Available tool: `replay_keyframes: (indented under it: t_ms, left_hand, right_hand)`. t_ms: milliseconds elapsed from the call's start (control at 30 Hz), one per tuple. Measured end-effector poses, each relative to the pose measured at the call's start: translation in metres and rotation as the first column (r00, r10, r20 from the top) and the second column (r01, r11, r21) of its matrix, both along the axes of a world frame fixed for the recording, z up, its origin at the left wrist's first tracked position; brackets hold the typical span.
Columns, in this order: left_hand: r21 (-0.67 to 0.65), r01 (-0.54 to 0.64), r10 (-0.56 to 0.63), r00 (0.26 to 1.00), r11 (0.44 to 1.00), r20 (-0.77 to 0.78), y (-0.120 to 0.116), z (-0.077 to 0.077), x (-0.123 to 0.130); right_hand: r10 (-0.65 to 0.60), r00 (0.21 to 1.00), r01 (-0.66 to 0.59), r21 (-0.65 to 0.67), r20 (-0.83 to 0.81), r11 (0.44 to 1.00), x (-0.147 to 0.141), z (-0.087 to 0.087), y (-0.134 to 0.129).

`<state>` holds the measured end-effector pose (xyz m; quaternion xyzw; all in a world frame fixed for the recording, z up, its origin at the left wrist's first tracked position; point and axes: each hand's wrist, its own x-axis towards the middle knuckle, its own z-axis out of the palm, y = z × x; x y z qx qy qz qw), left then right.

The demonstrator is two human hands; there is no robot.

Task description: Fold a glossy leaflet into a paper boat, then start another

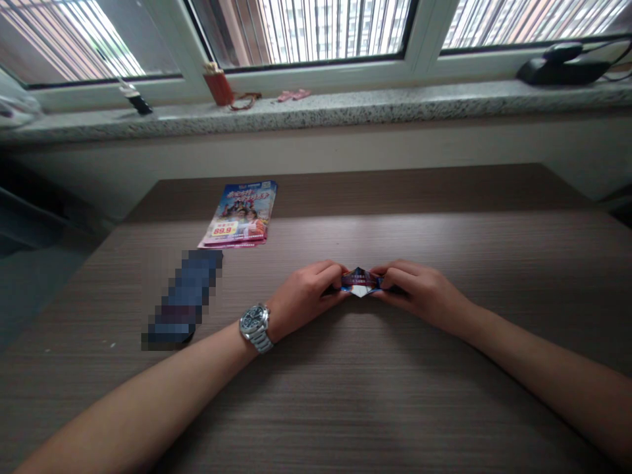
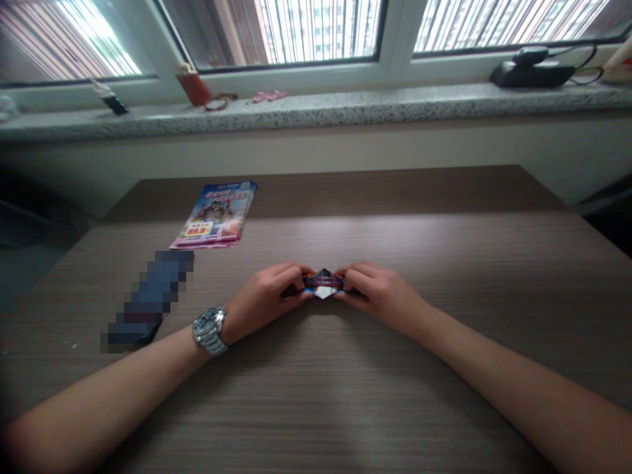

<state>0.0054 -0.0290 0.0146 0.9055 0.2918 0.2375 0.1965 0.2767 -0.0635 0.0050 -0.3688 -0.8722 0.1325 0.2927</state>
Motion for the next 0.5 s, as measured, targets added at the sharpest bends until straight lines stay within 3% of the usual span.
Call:
replay_keyframes:
  t_ms: [500]
  left_hand:
    - [-0.072,-0.065,0.068,0.997,0.995,0.029,0.0002,0.0002,0.0000]
  right_hand:
    - [-0.110,0.987,0.091,-0.159,-0.114,0.983,-0.0019,-0.0001,-0.0002]
